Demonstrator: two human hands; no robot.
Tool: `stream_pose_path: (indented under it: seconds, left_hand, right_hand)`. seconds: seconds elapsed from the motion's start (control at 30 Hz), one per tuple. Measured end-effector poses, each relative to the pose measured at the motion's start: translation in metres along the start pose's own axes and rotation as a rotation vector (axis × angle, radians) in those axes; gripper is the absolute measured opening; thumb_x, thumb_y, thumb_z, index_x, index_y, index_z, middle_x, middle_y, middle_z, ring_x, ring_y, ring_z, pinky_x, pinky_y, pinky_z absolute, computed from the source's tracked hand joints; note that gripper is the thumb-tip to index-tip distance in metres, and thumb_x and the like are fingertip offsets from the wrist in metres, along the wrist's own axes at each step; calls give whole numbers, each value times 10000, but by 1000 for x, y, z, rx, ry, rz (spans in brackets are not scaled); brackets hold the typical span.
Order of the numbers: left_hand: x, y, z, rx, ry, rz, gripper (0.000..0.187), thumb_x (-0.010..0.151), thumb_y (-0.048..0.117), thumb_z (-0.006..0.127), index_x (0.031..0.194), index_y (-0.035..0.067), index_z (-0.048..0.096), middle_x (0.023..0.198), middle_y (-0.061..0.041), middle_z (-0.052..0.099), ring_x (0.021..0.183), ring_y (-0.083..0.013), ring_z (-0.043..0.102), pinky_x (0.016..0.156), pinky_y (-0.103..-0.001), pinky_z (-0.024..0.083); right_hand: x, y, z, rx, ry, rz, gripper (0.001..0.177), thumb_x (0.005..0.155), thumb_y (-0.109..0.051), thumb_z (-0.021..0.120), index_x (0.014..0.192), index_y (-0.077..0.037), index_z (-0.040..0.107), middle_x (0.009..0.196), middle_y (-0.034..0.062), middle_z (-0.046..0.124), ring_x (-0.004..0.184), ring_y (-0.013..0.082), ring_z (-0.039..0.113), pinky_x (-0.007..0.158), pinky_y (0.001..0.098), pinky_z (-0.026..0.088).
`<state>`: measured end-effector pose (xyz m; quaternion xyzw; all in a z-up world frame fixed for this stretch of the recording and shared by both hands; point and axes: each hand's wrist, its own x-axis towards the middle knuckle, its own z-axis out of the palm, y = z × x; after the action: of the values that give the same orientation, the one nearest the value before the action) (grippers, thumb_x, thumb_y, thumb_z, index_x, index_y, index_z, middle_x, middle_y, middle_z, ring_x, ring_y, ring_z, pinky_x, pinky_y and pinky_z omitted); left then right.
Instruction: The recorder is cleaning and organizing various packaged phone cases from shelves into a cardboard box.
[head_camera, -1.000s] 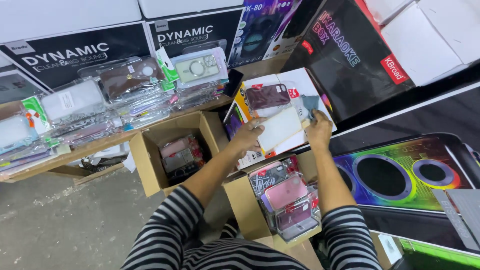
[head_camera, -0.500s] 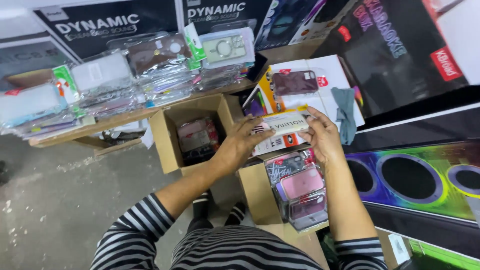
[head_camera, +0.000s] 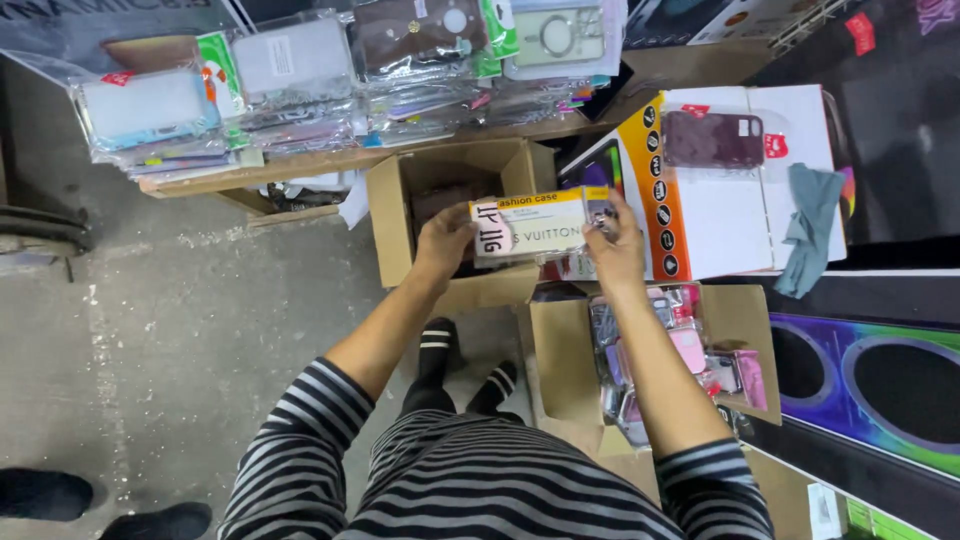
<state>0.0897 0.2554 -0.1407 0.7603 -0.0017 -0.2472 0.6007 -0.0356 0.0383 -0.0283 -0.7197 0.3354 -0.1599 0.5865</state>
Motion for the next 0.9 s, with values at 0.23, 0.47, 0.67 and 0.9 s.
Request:
stream_pose_path:
  seconds: [0.23,0.47,0.67,0.9]
  left_hand:
    - [16,10,-38,-114,115,-16,347,908,25,654,1241,115,693,932,-119,752,543,-175,668,467,-299,566]
    - [35,-98,-46,293,138,-122,418,869,132,688,1269,252,698,1033,-66,778,1049,-259,729,883,-436,585]
    - [18,-124,-55,463,68,-210,534,883,102,646,1411,168,599,1232,-131,724,1173,-280,683,1003,-422,567]
    - [21,-37,-14,482,45,27,439,916,175,598,1353,139,620,1204,-164,649,1224,-357,617,1086,-466,501]
  right_hand:
    - [18,22,56,-364,-41,-73,497,899,-104,726,1372,-242,663,1304,175,672,1241,367,609,1033,452,513]
    - [27,145,80,-618,-320,28,533,935,-185,640,1445,-329,593,1479,95,540,1350,325,534,1123,458,448]
    - [12,178,66,-905,-467,200,573,957,-236,633,1512,-314,509,1573,255,370,1398,485,445,1141,535,432]
    - [2,102,36,-653,-330,11,503,921,-102,608,1392,-274,648,1387,198,613,1289,407,568,1082,486,483]
